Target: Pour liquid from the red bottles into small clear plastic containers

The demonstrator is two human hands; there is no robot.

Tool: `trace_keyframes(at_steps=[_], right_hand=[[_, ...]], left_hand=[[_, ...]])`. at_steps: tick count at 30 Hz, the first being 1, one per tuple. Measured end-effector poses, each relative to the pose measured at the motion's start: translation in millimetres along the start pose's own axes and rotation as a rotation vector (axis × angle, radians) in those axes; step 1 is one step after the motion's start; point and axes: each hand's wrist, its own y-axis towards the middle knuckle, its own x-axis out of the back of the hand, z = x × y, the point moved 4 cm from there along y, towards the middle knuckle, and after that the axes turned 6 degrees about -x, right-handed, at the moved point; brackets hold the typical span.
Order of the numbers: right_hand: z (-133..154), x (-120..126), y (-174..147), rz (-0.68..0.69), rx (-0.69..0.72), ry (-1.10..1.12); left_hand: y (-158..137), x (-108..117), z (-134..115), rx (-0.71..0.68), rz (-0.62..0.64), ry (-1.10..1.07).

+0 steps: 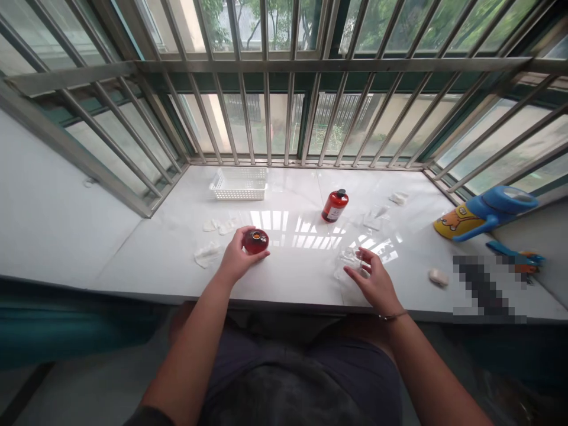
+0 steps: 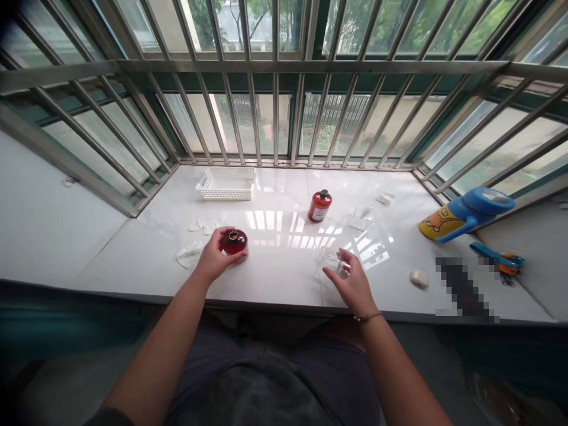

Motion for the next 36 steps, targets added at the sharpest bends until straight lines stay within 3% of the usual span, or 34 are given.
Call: trace_keyframes(at_steps=[4,10,14,17,20,23,27,36], right_hand=[[-14,2,0,-0.022,-0.041,-0.011],[-24,-3,-4,-0.064,-0.04,-0.051],[-27,-4,-6,-0.089,-0.047,-0.07],[-28,-5,-7,-0.101,-0.038,-0.081],[-30,-5,-7,-0.106,-0.052,-0.092],[-31,-6,-6,-0.114,-0.047,-0.085],[-31,-7,-6,-0.122,-0.018,-0.077],[-30,-7,-5,-0.124,-0.01,-0.081]], left_hand=[[10,5,6,0.002,-0.019,0.009],[14,7,17,0.05,0.052,-0.01],[15,18,25,-0.021,0.11,-0.076],[26,45,39,-0.007,-0.006,0.19],[46,75,58,0.12,-0.114,0.532],[67,86,74,0.157,-0.038,0.67],[84,80,84,0.126,0.115,0.817],[98,79,85,0.078,0.24,0.994]])
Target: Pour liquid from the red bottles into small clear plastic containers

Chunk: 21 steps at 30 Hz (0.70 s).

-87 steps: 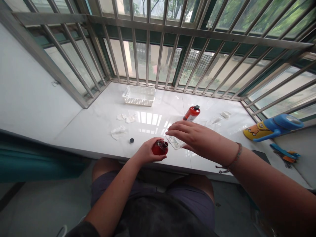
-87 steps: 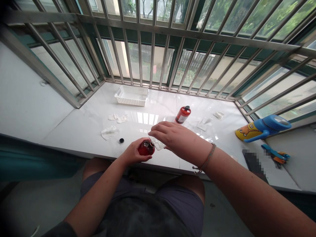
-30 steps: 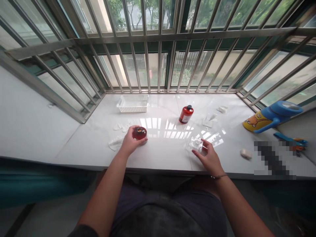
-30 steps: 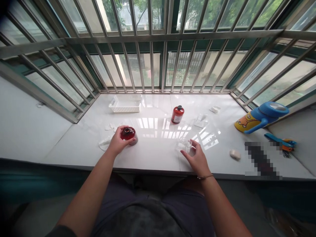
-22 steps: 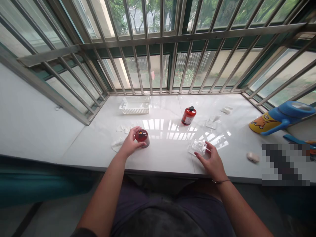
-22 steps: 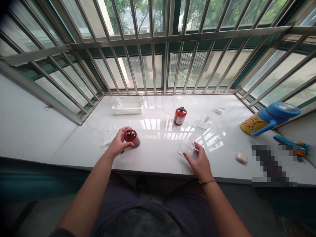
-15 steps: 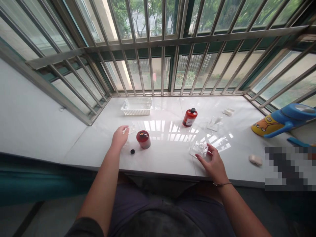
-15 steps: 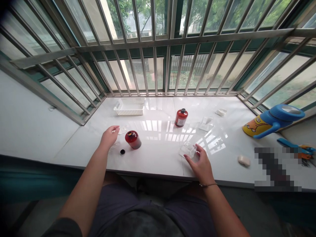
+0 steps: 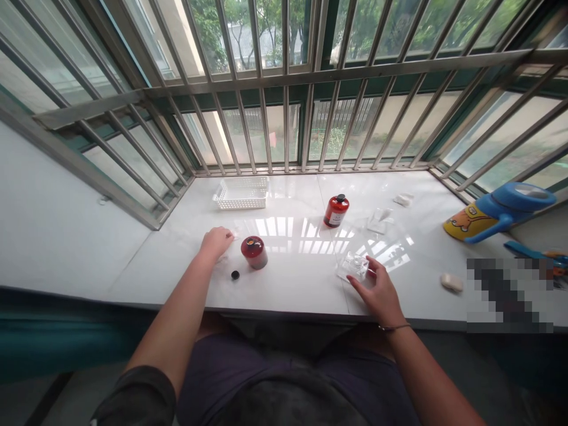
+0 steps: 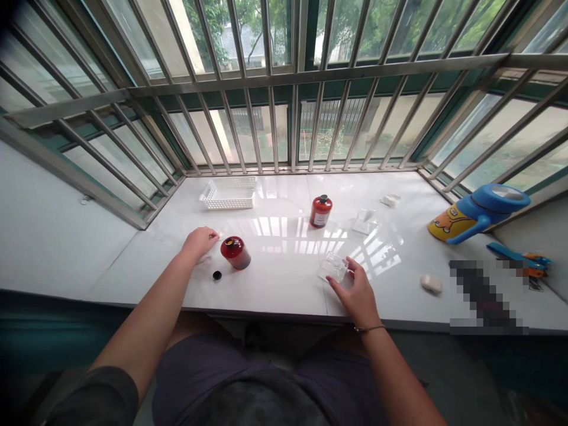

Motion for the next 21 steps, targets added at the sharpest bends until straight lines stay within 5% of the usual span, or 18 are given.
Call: trace_keyframes(at_steps=[7,15,21], right_hand=[[-1,0,-1,0.0,0.004,-0.014],[2,1,-2,-0.009,0.042,-0.019],[3,1,-2,-0.018,0.026,-0.026]], left_hand=[[-2,3,-3,-0.006,-0.009,-0.058],[-6,19,-5,0.194,-0.214,-0.229],[-70,49,-4,0.36,-0.452,-0.361]])
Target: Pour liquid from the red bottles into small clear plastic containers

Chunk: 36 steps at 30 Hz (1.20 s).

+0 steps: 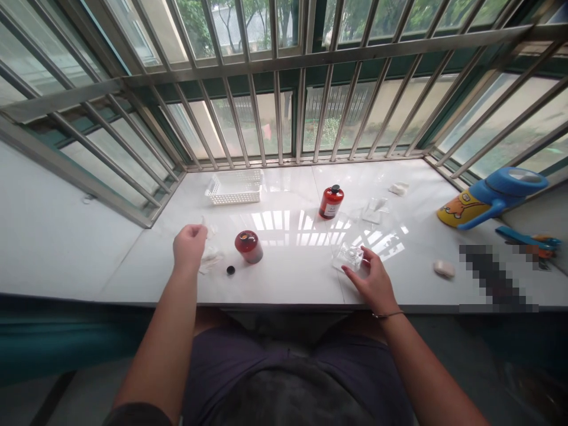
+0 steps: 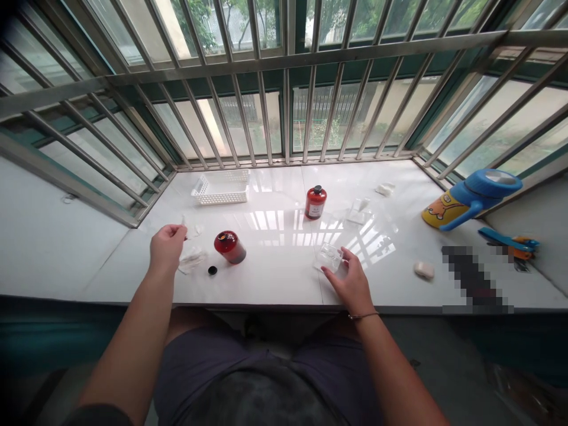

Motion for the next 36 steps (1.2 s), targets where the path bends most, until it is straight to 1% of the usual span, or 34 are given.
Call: trace_keyframes(at_steps=[1,2,4,6,7,9,11,12,13,14,17,19,21,23,25,29,32,36], right_hand=[[0,0,0,-0.002,0.005,-0.004],[0,0,0,-0.003,0.01,-0.005],[-1,0,0,-0.002,0.018,-0.004],[-2,0,0,0.003,0.012,-0.007],[-3,0,0,0.006,0.002,-0.013],[-4,0,-1,0.007,-0.022,-0.028],[-4,1,-2,0.005,-0.033,-0.039],[-3,1,-2,0.005,-0.032,-0.039],[-2,1,-2,0.007,-0.029,-0.037],[-1,1,-3,0.009,-0.024,-0.033],[1,1,-3,0.01,-0.009,-0.028],[2,1,-2,0.006,0.0,-0.031],[2,0,-2,0.004,0.005,-0.034],[2,0,-2,0.004,0.011,-0.037],[2,0,-2,0.005,0.019,-0.039],[1,0,-2,0.009,0.015,-0.042],[0,0,-2,0.014,0.02,-0.039],[0,0,-2,0.016,0.016,-0.05]], left_hand=[[-17,10,-2,0.008,-0.033,-0.022],[-35,19,-5,0.012,-0.108,-0.082],[-76,28,-17,-0.024,-0.167,-0.133],[-117,20,-35,-0.158,-0.117,-0.157],[-135,11,-44,-0.23,-0.066,-0.163],[-165,-12,-58,-0.324,0.052,-0.151],[-186,-37,-65,-0.425,0.211,-0.109],[-192,-46,-67,-0.482,0.286,-0.095],[-195,-51,-67,-0.525,0.332,-0.089],[-195,-53,-66,-0.555,0.352,-0.085],[-185,-46,-58,-0.611,0.317,-0.075],[-182,-44,-55,-0.693,0.345,-0.05],[-190,-50,-53,-0.798,0.441,-0.008],[-206,-60,-53,-0.869,0.521,0.05],[-225,-71,-52,-0.889,0.529,0.104],[-250,-84,-54,-0.877,0.475,0.17],[-255,-90,-60,-0.891,0.475,0.171],[-254,-97,-71,-0.927,0.486,0.142]])
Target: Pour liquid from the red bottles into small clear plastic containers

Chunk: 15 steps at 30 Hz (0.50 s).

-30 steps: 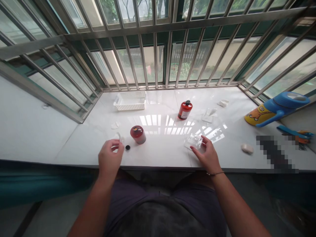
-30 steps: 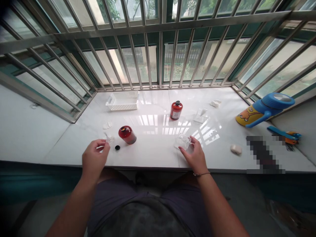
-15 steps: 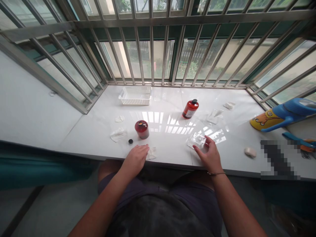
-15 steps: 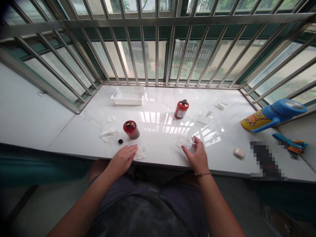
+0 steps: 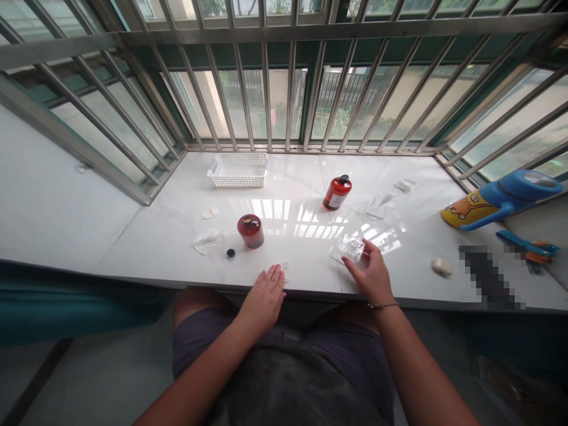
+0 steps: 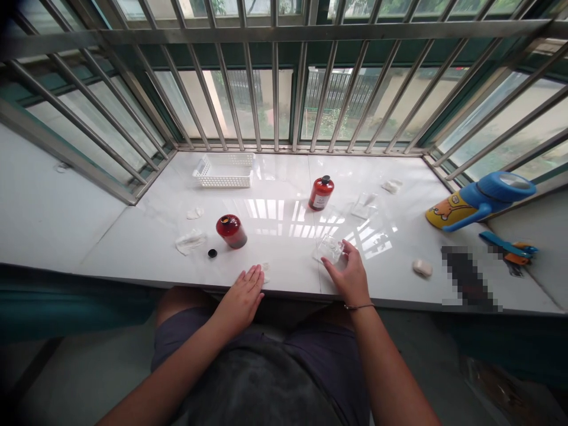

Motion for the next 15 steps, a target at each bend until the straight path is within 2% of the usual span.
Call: trace_keyframes(at_steps=[15], right_hand=[[1,-1,0,-0.012,0.04,-0.008]], left_hand=[[28,-7,-31,-0.121,0.02,-0.039]])
